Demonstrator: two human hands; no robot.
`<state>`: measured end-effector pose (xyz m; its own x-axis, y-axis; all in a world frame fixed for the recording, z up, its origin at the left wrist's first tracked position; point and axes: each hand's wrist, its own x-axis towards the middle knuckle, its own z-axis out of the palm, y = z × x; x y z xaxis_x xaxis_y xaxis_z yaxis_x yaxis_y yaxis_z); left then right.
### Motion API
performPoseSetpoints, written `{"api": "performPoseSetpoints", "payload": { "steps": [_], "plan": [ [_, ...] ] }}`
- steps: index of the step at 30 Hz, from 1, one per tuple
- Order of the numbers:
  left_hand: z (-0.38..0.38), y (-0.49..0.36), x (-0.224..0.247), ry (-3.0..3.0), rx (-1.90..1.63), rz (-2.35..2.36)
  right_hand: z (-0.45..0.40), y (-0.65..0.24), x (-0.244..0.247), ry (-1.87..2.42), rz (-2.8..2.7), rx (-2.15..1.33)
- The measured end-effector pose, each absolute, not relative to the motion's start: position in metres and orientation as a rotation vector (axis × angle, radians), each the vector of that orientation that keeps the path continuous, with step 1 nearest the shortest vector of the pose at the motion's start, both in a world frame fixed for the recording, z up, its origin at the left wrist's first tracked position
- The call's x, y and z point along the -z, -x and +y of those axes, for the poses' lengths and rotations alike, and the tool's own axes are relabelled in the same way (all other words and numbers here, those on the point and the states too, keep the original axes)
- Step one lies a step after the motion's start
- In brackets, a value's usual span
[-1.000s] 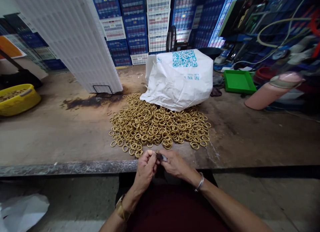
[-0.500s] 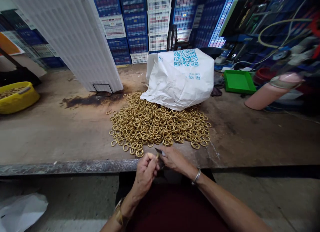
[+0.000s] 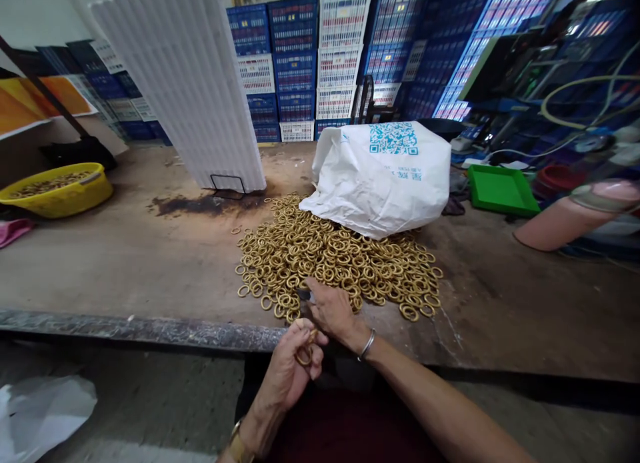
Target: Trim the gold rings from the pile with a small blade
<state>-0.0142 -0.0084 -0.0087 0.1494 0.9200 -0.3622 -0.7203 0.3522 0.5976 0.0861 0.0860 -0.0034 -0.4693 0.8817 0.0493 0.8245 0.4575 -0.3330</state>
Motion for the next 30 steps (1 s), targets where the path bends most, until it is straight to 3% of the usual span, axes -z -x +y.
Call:
{"api": "performPoseSetpoints", "payload": {
  "steps": [7, 17, 22, 26, 30],
  "plan": [
    [-0.005, 0.021, 0.010, -0.104, -1.160, 0.615, 0.091, -0.091, 0.015, 1.375, -2.269, -0.566],
    [0.012, -0.001, 0.006, -0.306, -1.273, 0.988, 0.076, -0.116, 0.009, 1.239, -1.273, -1.523],
    [0.018, -0.016, 0.004, -0.489, -1.273, 1.092, 0.061, -0.118, 0.003, 1.062, -1.059, -1.820],
    [0.020, -0.020, 0.008, -0.600, -1.279, 1.161, 0.058, -0.120, 0.008, 1.044, -1.077, -1.846],
    [0.021, -0.016, 0.012, -0.836, -1.288, 1.347, 0.062, -0.128, 0.008, 1.243, -1.246, -1.561]
  ]
}}
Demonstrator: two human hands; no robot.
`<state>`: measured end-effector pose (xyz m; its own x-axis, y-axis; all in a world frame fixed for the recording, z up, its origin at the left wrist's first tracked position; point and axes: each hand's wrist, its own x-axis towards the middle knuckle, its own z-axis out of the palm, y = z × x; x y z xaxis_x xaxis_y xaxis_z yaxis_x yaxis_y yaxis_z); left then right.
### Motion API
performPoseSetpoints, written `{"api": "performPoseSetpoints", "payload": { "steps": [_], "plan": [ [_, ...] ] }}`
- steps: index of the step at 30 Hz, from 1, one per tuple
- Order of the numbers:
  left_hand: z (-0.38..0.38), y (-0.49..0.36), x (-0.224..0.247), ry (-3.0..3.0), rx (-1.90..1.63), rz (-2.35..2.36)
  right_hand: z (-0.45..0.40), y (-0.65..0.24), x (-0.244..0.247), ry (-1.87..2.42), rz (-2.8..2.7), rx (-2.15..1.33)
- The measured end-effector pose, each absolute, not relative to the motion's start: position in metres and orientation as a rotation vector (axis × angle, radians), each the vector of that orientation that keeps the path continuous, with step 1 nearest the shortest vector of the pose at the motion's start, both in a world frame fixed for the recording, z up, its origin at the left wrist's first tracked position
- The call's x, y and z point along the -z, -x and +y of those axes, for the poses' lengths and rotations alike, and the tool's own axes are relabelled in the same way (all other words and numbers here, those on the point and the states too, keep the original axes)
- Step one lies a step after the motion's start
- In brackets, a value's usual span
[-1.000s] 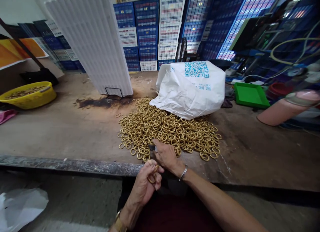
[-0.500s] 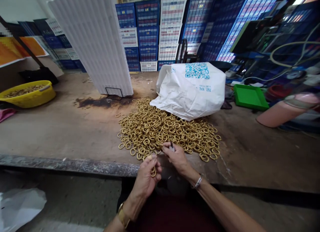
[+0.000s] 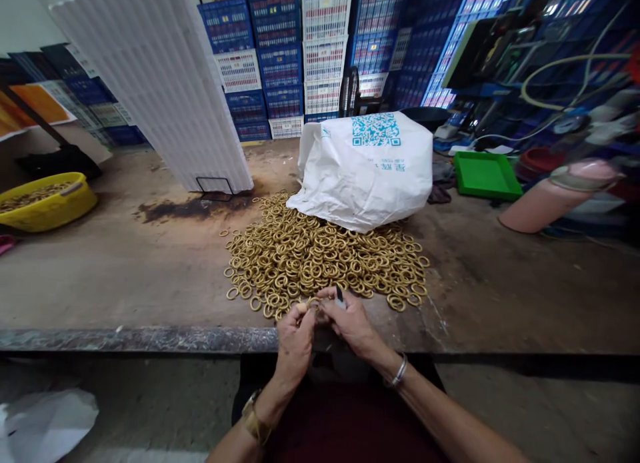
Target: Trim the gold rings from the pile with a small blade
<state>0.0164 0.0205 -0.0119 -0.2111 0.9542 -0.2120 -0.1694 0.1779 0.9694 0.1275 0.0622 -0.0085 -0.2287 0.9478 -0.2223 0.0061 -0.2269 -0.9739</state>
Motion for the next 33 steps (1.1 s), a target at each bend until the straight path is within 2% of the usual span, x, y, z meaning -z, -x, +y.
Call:
{"api": "performPoseSetpoints", "payload": {
  "steps": [5, 8, 12, 18, 24, 33],
  "plan": [
    [0.020, -0.010, 0.012, -1.324, -1.248, 1.501, 0.062, -0.137, 0.000, 1.287, -1.727, -1.123],
    [0.019, -0.010, 0.011, -1.404, -1.215, 1.524, 0.060, -0.136, -0.001, 1.325, -1.842, -1.050],
    [0.017, -0.014, 0.007, -1.213, -1.250, 1.443, 0.060, -0.133, 0.003, 1.378, -1.742, -1.171],
    [0.013, -0.015, 0.001, -0.699, -1.038, 1.098, 0.063, -0.136, 0.005, 1.306, -1.531, -1.445],
    [0.012, -0.015, 0.001, -0.621, -1.092, 0.976, 0.061, -0.135, 0.004, 1.246, -1.442, -1.591],
    [0.009, -0.013, 0.006, -0.725, -1.145, 1.095, 0.054, -0.140, 0.012, 1.366, -1.961, -0.947]
  ]
}}
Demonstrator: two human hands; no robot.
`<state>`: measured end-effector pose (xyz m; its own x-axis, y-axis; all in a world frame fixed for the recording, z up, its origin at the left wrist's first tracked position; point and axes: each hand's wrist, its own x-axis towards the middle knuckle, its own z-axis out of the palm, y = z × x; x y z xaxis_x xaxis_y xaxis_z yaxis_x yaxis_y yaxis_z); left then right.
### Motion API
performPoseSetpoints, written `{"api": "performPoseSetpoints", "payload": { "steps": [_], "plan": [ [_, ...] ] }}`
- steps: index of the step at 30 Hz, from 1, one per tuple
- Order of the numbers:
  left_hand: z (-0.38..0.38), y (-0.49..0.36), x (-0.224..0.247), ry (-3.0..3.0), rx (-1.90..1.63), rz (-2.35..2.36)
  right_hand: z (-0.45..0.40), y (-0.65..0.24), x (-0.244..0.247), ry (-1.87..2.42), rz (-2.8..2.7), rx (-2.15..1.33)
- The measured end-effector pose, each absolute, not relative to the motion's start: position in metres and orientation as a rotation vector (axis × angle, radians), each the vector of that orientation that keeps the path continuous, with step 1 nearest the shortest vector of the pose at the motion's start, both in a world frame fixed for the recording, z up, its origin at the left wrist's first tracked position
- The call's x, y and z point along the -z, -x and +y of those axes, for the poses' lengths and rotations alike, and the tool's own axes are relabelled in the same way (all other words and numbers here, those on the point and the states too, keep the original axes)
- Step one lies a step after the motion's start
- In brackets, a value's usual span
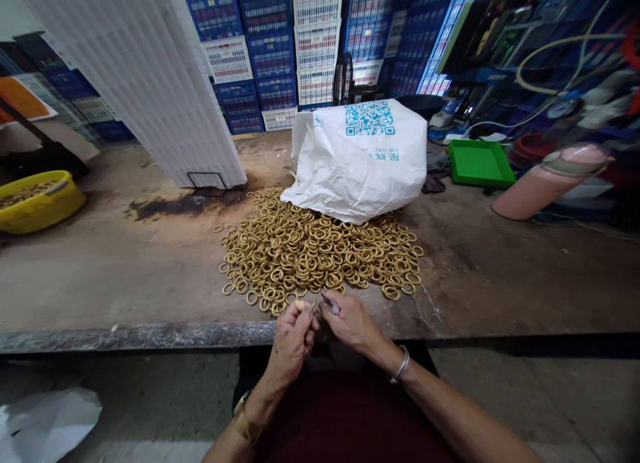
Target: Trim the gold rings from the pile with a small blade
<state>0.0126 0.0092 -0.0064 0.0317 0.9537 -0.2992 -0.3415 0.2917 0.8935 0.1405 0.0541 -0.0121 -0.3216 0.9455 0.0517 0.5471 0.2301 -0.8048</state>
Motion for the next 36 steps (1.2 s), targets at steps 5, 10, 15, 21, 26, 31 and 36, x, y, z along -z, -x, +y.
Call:
{"api": "performPoseSetpoints", "payload": {
  "steps": [5, 10, 15, 21, 26, 31, 36],
  "plan": [
    [0.009, -0.010, 0.006, -0.796, -1.137, 1.180, 0.047, -0.141, 0.014, 1.303, -2.241, -0.831],
    [0.008, -0.009, 0.007, -0.801, -1.127, 1.224, 0.047, -0.139, 0.017, 1.317, -2.370, -0.704],
    [0.008, -0.007, 0.007, -0.805, -1.135, 1.261, 0.045, -0.136, 0.015, 1.395, -2.461, -0.691],
    [-0.011, 0.004, 0.009, -0.785, -1.073, 1.192, 0.046, -0.128, 0.012, 1.517, -2.550, -0.683],
    [-0.031, 0.012, 0.007, -0.594, -1.054, 0.997, 0.052, -0.118, 0.014, 1.577, -2.538, -0.616],
    [-0.028, 0.020, 0.010, -0.374, -1.139, 0.942, 0.055, -0.100, 0.017, 1.528, -2.536, -0.482],
    [-0.026, 0.028, 0.011, -0.252, -1.182, 0.842, 0.059, -0.087, 0.015, 1.523, -2.634, -0.429]
  ]
}}
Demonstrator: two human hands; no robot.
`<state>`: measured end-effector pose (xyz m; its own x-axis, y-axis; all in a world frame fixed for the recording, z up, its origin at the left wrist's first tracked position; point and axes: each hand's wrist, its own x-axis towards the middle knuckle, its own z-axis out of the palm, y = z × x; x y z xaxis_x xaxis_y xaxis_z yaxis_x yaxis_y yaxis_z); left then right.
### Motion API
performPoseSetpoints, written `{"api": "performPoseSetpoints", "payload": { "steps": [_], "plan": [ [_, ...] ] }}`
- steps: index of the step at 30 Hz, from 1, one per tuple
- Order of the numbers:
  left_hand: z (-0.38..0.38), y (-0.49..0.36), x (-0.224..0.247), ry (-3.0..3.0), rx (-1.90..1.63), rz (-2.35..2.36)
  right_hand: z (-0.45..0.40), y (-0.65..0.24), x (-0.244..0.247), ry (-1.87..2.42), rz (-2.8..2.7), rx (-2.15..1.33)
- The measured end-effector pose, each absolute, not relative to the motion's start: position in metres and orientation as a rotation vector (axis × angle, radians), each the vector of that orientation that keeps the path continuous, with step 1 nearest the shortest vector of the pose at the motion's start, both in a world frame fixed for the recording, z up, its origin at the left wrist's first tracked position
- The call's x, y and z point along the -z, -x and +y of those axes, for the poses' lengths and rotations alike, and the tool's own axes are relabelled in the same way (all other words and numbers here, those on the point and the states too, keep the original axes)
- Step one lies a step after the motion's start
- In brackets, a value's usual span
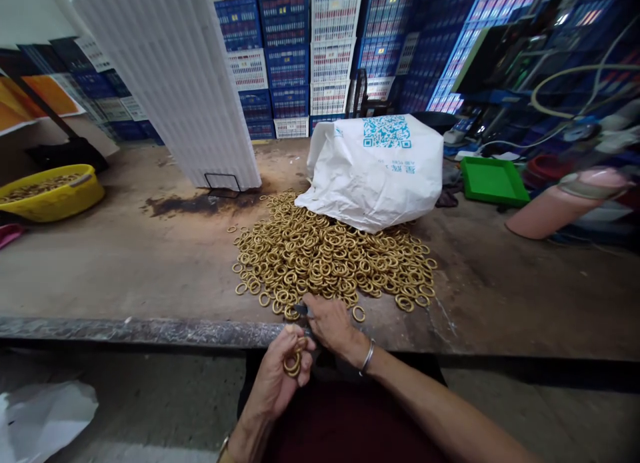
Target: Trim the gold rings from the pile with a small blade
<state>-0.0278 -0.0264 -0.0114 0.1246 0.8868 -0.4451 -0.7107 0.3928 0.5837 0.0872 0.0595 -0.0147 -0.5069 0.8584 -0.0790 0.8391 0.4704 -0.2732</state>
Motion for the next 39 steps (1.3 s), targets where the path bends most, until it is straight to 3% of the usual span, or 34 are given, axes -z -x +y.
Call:
{"api": "performPoseSetpoints", "payload": {
  "steps": [8, 15, 21, 39],
  "plan": [
    [-0.015, 0.030, 0.017, -0.096, -1.189, 0.751, 0.064, -0.093, 0.020, 1.511, -2.472, -0.566],
    [-0.002, 0.016, 0.010, -0.544, -1.283, 1.146, 0.068, -0.122, 0.011, 1.191, -1.890, -1.419],
    [0.005, 0.000, 0.009, -0.787, -1.126, 1.259, 0.060, -0.138, 0.003, 1.166, -1.632, -1.787],
    [0.014, -0.019, 0.003, -0.597, -1.109, 1.129, 0.062, -0.140, 0.017, 1.241, -1.352, -1.755]
  ]
}}
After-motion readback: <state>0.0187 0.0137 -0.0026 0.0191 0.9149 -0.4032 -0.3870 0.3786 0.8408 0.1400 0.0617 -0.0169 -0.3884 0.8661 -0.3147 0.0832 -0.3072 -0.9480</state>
